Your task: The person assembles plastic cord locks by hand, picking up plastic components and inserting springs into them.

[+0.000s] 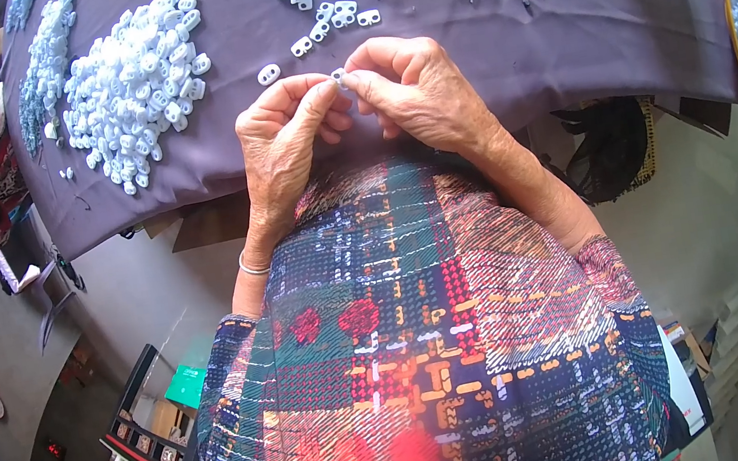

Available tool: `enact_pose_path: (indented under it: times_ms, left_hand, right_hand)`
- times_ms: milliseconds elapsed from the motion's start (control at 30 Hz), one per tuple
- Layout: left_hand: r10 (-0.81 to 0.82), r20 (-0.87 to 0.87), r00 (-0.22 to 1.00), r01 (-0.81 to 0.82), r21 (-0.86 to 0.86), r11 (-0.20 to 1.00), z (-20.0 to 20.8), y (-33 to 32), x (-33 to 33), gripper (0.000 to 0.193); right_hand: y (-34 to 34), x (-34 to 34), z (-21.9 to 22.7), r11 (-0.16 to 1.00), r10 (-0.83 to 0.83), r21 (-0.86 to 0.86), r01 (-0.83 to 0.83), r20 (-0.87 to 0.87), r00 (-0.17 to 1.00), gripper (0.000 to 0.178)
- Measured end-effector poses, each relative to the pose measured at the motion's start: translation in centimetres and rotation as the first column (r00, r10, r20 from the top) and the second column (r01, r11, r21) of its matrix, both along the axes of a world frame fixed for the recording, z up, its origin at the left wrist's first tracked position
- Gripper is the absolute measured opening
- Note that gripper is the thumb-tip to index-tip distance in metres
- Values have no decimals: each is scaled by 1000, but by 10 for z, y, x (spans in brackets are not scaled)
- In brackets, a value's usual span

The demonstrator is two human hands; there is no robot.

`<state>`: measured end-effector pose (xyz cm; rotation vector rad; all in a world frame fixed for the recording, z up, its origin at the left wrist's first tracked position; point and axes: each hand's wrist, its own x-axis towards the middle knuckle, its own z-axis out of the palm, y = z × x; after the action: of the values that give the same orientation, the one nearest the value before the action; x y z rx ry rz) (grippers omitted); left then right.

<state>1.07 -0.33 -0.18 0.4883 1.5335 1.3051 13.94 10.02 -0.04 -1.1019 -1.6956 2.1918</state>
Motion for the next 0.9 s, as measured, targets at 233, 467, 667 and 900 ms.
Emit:
enact_pose_path:
  times_ms: [233,467,667,900]
  left_hand:
    - [16,-19,1000,-15,9,1000,-2,1,0,17]
    - [5,-14,1000,-5,7,1000,-3,2,0,16]
    - [269,-290,919,-248,109,963,2,-11,-8,17]
    - [67,-918,391,-69,43,997,-16,-21,-42,18]
  right_hand:
    - [2,-2,-1,999,11,35,-12,13,1000,14]
    - [6,-1,-1,999,36,10,-36,-12,999,15]
    - [6,0,-6,999,-23,-29,22,-42,999,14]
    - [6,3,-6,995,-86,-60,82,-65,994,14]
